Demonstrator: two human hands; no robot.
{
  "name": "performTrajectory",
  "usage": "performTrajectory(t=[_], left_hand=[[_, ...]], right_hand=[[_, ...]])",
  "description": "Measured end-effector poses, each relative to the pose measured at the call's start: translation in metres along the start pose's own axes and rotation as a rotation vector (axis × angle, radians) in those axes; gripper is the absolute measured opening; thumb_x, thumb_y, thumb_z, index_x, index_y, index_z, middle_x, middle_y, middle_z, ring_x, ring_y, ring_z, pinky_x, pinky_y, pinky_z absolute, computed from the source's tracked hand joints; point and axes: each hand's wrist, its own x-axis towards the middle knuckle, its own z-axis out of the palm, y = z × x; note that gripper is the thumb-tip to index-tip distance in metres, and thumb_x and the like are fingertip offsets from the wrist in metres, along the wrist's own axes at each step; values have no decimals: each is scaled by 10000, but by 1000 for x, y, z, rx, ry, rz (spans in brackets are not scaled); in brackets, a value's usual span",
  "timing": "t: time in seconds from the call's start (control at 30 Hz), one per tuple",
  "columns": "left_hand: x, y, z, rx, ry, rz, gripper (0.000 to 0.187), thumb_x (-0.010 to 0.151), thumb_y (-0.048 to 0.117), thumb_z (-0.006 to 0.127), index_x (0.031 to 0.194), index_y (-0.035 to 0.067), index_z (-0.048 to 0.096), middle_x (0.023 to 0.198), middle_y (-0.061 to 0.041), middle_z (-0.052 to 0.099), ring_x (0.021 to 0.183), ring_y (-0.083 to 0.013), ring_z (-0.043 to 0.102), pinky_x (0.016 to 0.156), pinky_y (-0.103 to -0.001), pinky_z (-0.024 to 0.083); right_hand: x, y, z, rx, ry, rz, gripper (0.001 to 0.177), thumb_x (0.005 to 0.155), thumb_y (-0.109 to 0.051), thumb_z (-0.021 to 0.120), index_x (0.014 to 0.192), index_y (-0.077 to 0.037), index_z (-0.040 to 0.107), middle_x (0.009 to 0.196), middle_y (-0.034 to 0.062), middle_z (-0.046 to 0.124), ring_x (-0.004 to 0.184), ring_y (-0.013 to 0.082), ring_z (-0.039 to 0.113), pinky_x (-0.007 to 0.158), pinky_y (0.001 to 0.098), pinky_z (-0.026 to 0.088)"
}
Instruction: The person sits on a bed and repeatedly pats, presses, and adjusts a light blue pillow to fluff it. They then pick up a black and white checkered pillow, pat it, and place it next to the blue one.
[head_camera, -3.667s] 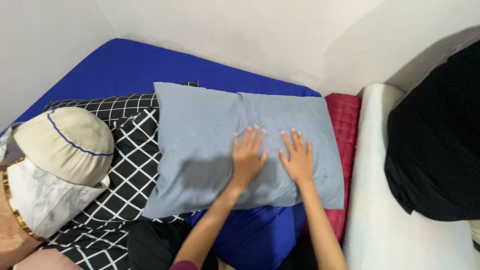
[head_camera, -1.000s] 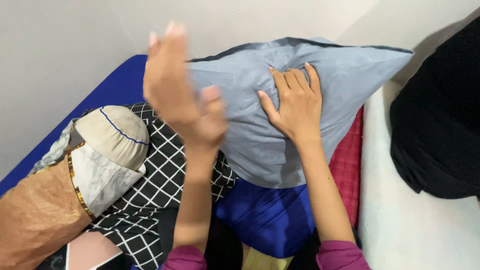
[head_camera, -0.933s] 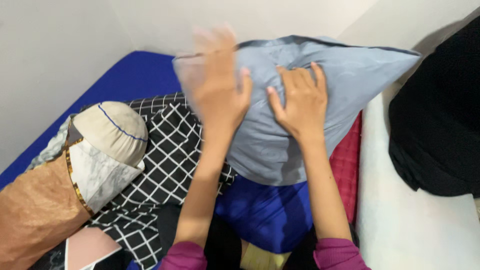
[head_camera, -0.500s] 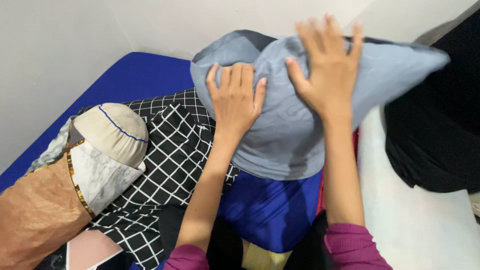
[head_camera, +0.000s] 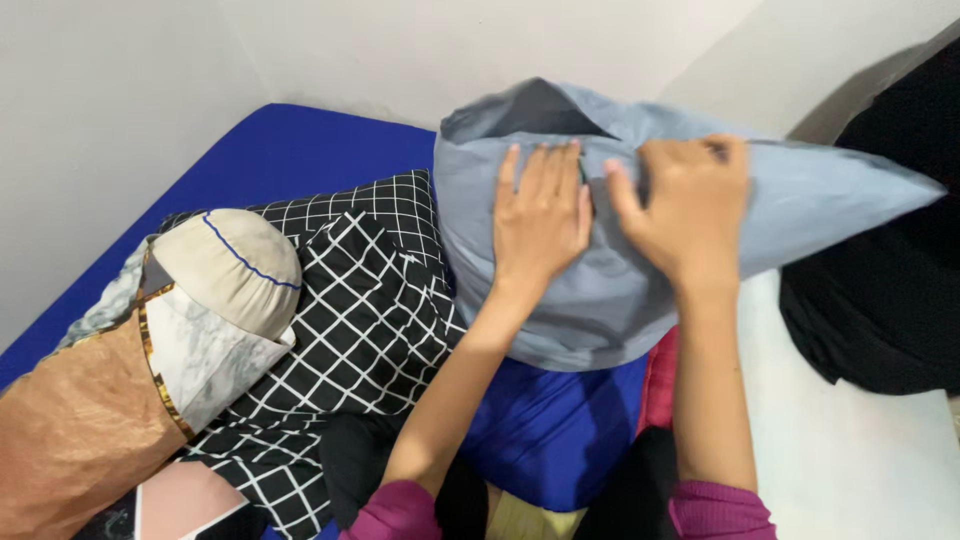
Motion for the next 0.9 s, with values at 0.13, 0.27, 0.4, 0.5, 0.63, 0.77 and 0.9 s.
performTrajectory(t=[0.13,0.27,0.4,0.5,0.63,0.77,0.9], left_hand=[[-7,-8,-2,-130,46,-43,425,963,283,631,1305,33,652,1196,-91,693,1225,-250,617,1224,-527,278],[-2,-21,-17,-143,75,-59,375,965,268,641,1274,59,671,1174,-67,693,1199,-229,628,1214,-536,291],[-18,-19,-11,-193,-10,-13,327,991,258,643,1283,111,666,1230,-31,695,1237,-206,614,1237,-526,287],[-27,-24,2,-118,-33,41,482,998,236,635,1459,104,591,1409,-53,621,1396,-215,524,1272,-531,240],[-46,-59,8,-253,55,-78,728,1008,419,674,1588,136,337,1631,-95,377,1562,-249,317,1321,-541,170],[-82,-109,47,-909,143,-333,1126,963,650,718,1648,66,42,1693,-228,107,1596,-371,172,1325,-501,212],[-138,-154,124,-1022,33,-355,1023,968,693,543,1677,51,179,1715,-230,218,1604,-345,227,1315,-471,205]], right_hand=[[7,-1,-16,72,29,-52,360,1065,-372,641,1116,-19,688,1131,148,713,1140,335,643,1161,512,358],[2,7,-27,43,247,-23,384,1095,-345,595,1318,-49,694,1340,118,687,1297,317,613,1245,490,284],[-2,-7,53,-68,13,-32,360,1091,-362,614,1086,-29,750,1055,129,739,1180,269,679,1245,493,327],[-11,12,65,-2,63,-5,406,1059,-394,629,1019,-11,759,1066,155,746,1105,286,682,1147,510,338],[-7,18,58,76,32,57,355,1056,-358,639,1044,-23,758,1037,150,747,1062,295,682,1159,511,347],[-13,21,42,152,132,-32,332,1024,-318,648,1119,-11,729,1106,143,739,1182,298,671,1200,503,333],[-11,40,40,233,204,-89,375,1017,-330,593,1198,-16,686,1177,153,715,1245,302,653,1207,492,342]])
